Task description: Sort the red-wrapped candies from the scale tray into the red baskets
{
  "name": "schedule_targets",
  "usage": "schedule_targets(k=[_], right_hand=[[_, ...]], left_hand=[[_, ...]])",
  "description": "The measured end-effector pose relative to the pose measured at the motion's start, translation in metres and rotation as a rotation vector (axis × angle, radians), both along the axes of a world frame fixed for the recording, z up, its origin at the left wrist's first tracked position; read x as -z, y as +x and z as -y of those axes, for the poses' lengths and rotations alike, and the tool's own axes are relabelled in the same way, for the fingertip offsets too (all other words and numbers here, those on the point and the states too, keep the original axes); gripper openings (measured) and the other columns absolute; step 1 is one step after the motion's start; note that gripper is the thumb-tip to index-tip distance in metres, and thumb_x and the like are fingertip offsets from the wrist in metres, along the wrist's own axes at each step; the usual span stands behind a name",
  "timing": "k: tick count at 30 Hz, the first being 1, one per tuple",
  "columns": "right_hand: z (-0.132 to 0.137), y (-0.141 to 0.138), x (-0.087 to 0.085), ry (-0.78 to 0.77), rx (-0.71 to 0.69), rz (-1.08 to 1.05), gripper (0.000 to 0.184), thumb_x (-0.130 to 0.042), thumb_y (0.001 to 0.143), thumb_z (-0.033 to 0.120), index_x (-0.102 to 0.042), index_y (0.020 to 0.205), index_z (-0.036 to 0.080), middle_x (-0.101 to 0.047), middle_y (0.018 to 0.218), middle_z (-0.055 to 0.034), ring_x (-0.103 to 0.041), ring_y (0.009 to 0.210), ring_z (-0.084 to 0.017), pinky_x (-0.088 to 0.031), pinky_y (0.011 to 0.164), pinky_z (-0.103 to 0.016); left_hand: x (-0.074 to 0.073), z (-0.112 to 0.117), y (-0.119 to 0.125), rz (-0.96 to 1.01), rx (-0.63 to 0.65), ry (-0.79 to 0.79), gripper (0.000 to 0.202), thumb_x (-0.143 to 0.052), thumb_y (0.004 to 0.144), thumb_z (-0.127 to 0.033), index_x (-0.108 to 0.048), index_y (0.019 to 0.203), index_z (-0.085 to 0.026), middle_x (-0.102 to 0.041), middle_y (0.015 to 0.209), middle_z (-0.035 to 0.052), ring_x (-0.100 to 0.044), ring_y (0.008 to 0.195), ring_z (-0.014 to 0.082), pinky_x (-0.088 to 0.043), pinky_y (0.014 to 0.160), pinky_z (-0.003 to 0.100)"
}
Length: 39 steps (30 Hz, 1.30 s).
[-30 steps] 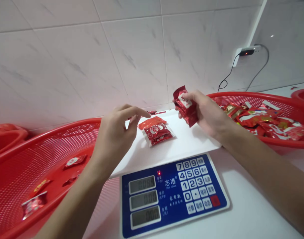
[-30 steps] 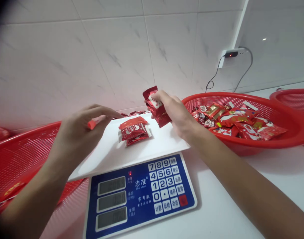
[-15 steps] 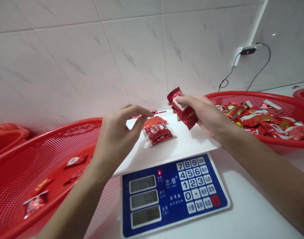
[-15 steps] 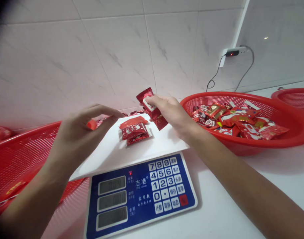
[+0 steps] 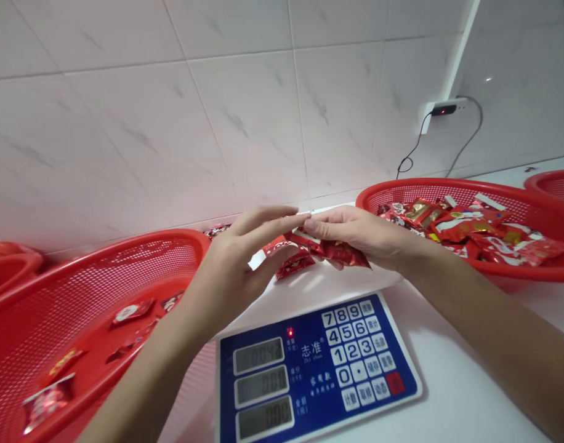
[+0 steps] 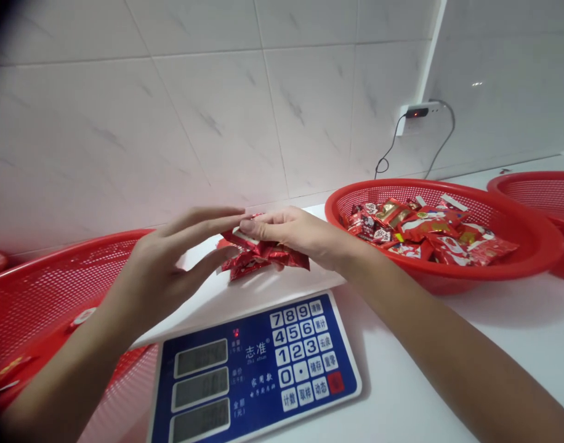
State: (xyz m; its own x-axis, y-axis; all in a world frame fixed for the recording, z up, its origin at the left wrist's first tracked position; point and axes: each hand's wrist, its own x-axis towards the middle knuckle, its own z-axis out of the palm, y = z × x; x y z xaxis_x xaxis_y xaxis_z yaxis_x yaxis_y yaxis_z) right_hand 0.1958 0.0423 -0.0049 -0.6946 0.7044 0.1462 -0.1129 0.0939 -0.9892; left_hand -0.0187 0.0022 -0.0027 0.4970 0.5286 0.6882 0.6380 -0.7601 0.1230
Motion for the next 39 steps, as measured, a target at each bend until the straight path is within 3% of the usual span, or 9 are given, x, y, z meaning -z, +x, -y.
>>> schedule_targets(k=[4,8,12,15,18,21,29,33,39], right_hand=[[-0.002,0.000,0.002,0.022,0.072,0.040,0.044,-0.076,0.086,0.060,-0.072,0.091,0.017,-0.058,0.059,0.0027,-0.047,0.047,-0.008,-0.035,0.044,-0.020],[0.001,0.000,-0.001,0.079,0.146,0.108,0.058,-0.064,0.088,0.073,-0.071,0.086,0.015,-0.058,0.056,-0.0002,-0.046,0.045,-0.009,-0.032,0.041,-0.021],[0.008,-0.002,-0.009,0.141,0.112,0.070,0.034,-0.081,0.086,0.047,-0.071,0.090,0.014,-0.057,0.058,0.0045,-0.045,0.047,-0.005,-0.032,0.042,-0.017],[0.010,-0.006,-0.011,0.128,0.133,0.054,0.023,-0.084,0.084,0.029,-0.071,0.093,0.012,-0.056,0.057,0.0072,-0.043,0.045,-0.003,-0.031,0.040,-0.016],[0.008,-0.007,-0.009,0.110,0.153,0.074,0.020,-0.081,0.087,0.028,-0.072,0.094,0.011,-0.057,0.056,0.0063,-0.045,0.044,-0.004,-0.033,0.040,-0.015],[0.005,-0.006,-0.006,0.112,0.160,0.116,0.022,-0.081,0.087,0.031,-0.073,0.094,0.012,-0.059,0.058,0.0048,-0.049,0.046,-0.004,-0.036,0.040,-0.014],[0.003,-0.001,-0.005,0.098,0.088,0.143,0.022,-0.069,0.097,0.029,-0.075,0.108,0.011,-0.068,0.070,0.0004,-0.052,0.047,-0.004,-0.038,0.041,-0.015],[0.002,-0.001,-0.006,0.095,0.112,0.172,0.022,-0.061,0.102,0.025,-0.075,0.112,0.011,-0.062,0.063,0.0018,-0.051,0.046,-0.005,-0.039,0.042,-0.015],[0.001,-0.002,-0.007,0.121,0.119,0.208,0.024,-0.058,0.104,0.028,-0.073,0.108,0.011,-0.063,0.067,0.0009,-0.051,0.048,-0.005,-0.041,0.043,-0.016]], left_hand=[[0.001,-0.001,-0.001,0.036,-0.070,0.046,0.014,-0.065,0.097,-0.020,-0.077,0.102,-0.024,-0.079,0.100,0.0022,-0.073,0.089,0.0166,-0.053,0.078,0.024],[-0.002,0.000,-0.001,0.095,-0.223,0.012,0.016,-0.061,0.097,-0.023,-0.073,0.087,-0.021,-0.077,0.080,-0.0008,-0.067,0.070,0.0148,-0.046,0.065,0.025],[-0.006,0.003,0.001,0.170,-0.224,-0.094,0.018,-0.060,0.095,-0.025,-0.072,0.083,-0.020,-0.074,0.072,-0.0028,-0.062,0.064,0.0130,-0.042,0.062,0.025],[-0.008,0.006,0.003,0.216,-0.179,-0.241,0.020,-0.061,0.097,-0.030,-0.075,0.085,-0.021,-0.075,0.074,-0.0027,-0.064,0.068,0.0135,-0.043,0.064,0.025],[-0.008,0.005,0.002,0.296,-0.090,-0.460,0.022,-0.066,0.096,-0.041,-0.079,0.097,-0.024,-0.079,0.091,0.0004,-0.070,0.085,0.0179,-0.050,0.075,0.027],[-0.006,0.003,-0.002,0.337,-0.035,-0.574,0.025,-0.073,0.091,-0.044,-0.080,0.108,-0.026,-0.078,0.105,0.0034,-0.072,0.097,0.0221,-0.054,0.080,0.031],[-0.004,-0.001,-0.010,0.364,0.022,-0.671,0.028,-0.073,0.092,-0.047,-0.081,0.112,-0.029,-0.078,0.118,0.0064,-0.073,0.104,0.0266,-0.057,0.085,0.035],[-0.003,-0.002,-0.011,0.344,-0.024,-0.629,0.033,-0.072,0.090,-0.053,-0.082,0.109,-0.027,-0.080,0.110,0.0070,-0.073,0.104,0.0281,-0.056,0.086,0.035],[-0.004,-0.001,-0.013,0.312,-0.056,-0.641,0.038,-0.069,0.092,-0.055,-0.081,0.112,-0.026,-0.080,0.106,0.0068,-0.073,0.103,0.0289,-0.055,0.085,0.035]])
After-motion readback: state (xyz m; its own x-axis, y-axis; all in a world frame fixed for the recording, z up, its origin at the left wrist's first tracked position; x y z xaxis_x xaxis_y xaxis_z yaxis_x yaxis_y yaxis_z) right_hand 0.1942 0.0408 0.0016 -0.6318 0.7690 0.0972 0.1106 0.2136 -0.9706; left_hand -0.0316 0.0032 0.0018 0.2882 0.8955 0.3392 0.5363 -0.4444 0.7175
